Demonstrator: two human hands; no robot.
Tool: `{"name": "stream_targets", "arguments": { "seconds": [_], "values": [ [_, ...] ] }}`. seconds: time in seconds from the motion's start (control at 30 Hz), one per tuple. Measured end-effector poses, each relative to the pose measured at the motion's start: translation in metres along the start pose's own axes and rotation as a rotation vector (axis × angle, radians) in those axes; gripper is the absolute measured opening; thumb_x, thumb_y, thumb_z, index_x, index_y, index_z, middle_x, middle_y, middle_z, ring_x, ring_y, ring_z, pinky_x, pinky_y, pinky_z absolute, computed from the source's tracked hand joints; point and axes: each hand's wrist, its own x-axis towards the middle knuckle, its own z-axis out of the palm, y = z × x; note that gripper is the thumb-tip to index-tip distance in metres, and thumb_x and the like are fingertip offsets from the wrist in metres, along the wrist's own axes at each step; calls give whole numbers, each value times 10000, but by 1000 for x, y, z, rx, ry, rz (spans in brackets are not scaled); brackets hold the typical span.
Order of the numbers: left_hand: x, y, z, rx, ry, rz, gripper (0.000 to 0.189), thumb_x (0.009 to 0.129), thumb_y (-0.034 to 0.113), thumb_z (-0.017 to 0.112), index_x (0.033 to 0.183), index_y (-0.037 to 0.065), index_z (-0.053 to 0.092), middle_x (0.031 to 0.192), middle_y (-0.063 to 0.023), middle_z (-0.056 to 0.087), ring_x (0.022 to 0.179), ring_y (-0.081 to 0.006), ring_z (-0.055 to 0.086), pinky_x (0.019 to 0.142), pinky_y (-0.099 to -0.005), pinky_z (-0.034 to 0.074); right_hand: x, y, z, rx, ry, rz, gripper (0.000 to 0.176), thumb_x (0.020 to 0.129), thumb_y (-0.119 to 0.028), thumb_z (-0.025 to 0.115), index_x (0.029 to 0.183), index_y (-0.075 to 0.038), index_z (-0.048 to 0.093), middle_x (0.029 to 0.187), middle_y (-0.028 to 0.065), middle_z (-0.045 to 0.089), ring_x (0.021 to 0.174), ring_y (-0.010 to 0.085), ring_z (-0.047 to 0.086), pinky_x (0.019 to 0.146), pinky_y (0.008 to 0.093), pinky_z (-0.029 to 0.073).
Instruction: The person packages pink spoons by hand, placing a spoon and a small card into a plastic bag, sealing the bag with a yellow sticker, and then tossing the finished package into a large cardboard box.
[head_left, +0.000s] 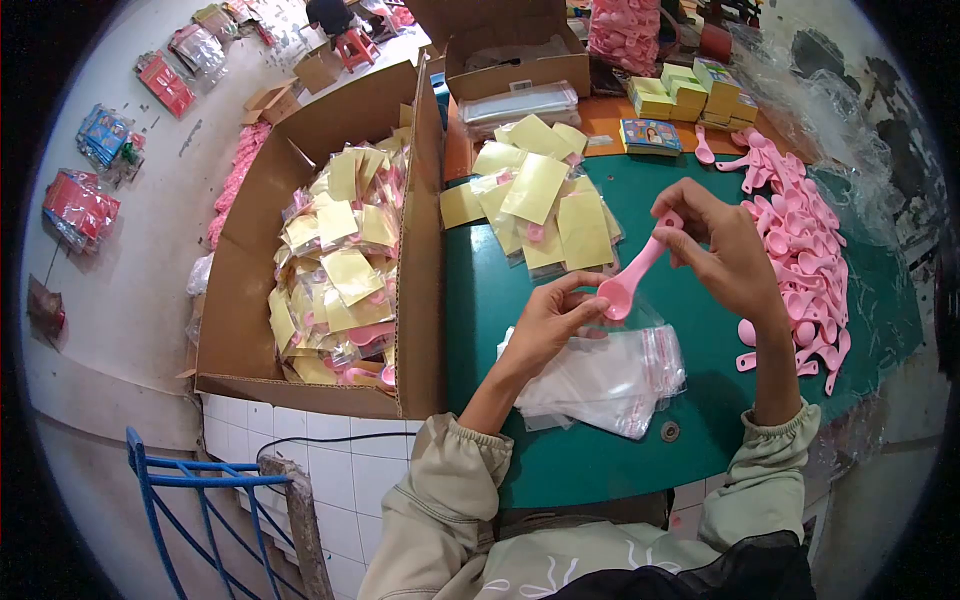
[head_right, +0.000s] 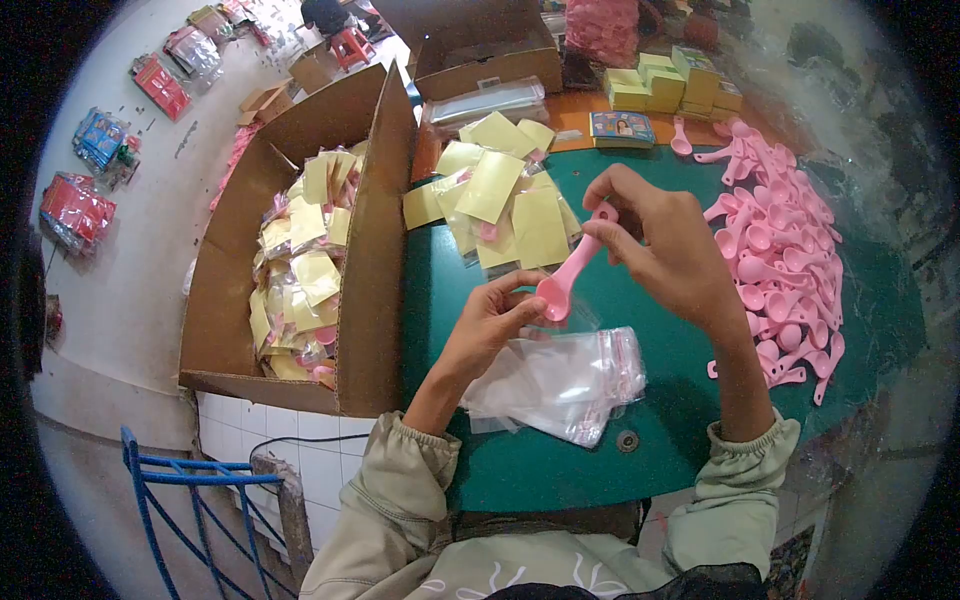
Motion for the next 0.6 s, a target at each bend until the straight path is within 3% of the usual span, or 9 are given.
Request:
{"name": "stream_targets", "arguments": {
  "seconds": [0.07,0.27,0.6],
  "values": [
    [-1,7,1,45,-25,-38,327,885,184,600,1168,32,534,967,-99,667,866,-136,644,695,-231,506,1,5,3,74,107,-42,130,843,-67,602,918,9,528,679,39,556,587,81,562,515,224,435],
    [-2,5,3,124,6,39,336,878,164,602,1180,27,541,980,-87,664,870,-116,633,718,-225,498,1,1,-4,16,68,13,132,845,-71,602,917,14,530,688,38,554,586,81,561,513,221,433],
    [1,-5,0,8,32,69,290,866,146,625,1116,6,584,909,-33,651,800,-94,617,719,-224,503,-1,1,0,40,36,-86,134,846,-69,589,920,18,519,688,57,564,581,96,572,518,233,438]
  ]
}}
